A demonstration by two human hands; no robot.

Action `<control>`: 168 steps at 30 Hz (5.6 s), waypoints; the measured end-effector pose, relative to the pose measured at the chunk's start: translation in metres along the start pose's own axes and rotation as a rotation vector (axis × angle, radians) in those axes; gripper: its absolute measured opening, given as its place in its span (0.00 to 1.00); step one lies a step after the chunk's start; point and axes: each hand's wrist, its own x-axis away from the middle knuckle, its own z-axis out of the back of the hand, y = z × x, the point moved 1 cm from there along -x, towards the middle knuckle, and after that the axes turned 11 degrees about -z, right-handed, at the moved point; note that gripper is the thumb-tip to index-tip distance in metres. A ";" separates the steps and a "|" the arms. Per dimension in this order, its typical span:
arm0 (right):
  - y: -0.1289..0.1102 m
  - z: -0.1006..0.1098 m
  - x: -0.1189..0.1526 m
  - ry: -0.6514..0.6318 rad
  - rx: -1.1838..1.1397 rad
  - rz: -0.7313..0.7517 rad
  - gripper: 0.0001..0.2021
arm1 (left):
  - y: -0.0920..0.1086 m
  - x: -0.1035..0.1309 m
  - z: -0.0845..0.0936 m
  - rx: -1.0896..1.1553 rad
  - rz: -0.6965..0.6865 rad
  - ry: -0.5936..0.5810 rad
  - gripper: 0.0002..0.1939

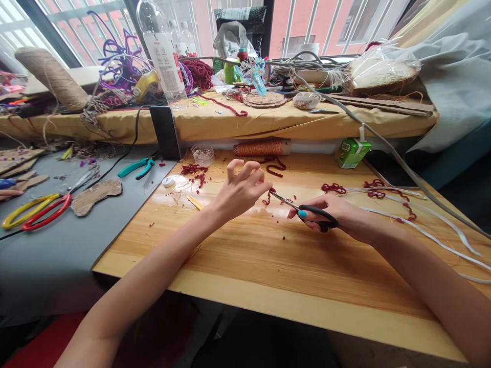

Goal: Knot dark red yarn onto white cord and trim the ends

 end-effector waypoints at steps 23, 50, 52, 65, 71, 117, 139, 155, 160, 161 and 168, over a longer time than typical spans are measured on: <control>-0.009 -0.007 0.002 0.012 0.018 -0.091 0.22 | 0.001 0.002 -0.003 -0.029 -0.022 -0.036 0.15; -0.005 -0.005 0.000 0.141 0.180 0.097 0.19 | -0.003 -0.002 -0.006 0.244 0.348 -0.146 0.10; -0.003 -0.004 -0.001 0.323 0.288 0.244 0.18 | -0.004 -0.006 -0.005 0.451 0.523 -0.201 0.09; -0.005 -0.021 0.004 0.722 0.389 0.481 0.18 | 0.005 -0.015 -0.001 1.586 1.076 0.137 0.10; 0.001 -0.017 0.004 0.885 0.630 0.587 0.19 | 0.014 -0.019 0.000 1.788 1.054 0.195 0.12; 0.009 -0.006 0.002 1.196 1.138 0.663 0.17 | 0.012 -0.014 -0.005 1.853 1.037 0.090 0.14; 0.007 -0.009 0.000 0.979 0.905 0.627 0.16 | 0.015 -0.017 -0.003 1.611 1.085 0.138 0.12; 0.011 -0.010 -0.006 0.799 0.598 0.582 0.20 | 0.010 -0.018 0.000 1.580 1.184 0.205 0.12; 0.013 -0.010 -0.005 0.958 0.848 0.558 0.22 | 0.011 -0.016 -0.001 1.532 1.185 0.265 0.11; 0.014 -0.010 -0.005 0.979 0.875 0.564 0.21 | 0.011 -0.016 -0.002 1.527 1.180 0.269 0.12; 0.013 -0.012 -0.002 1.122 1.016 0.588 0.14 | 0.014 -0.016 -0.003 1.531 1.174 0.235 0.12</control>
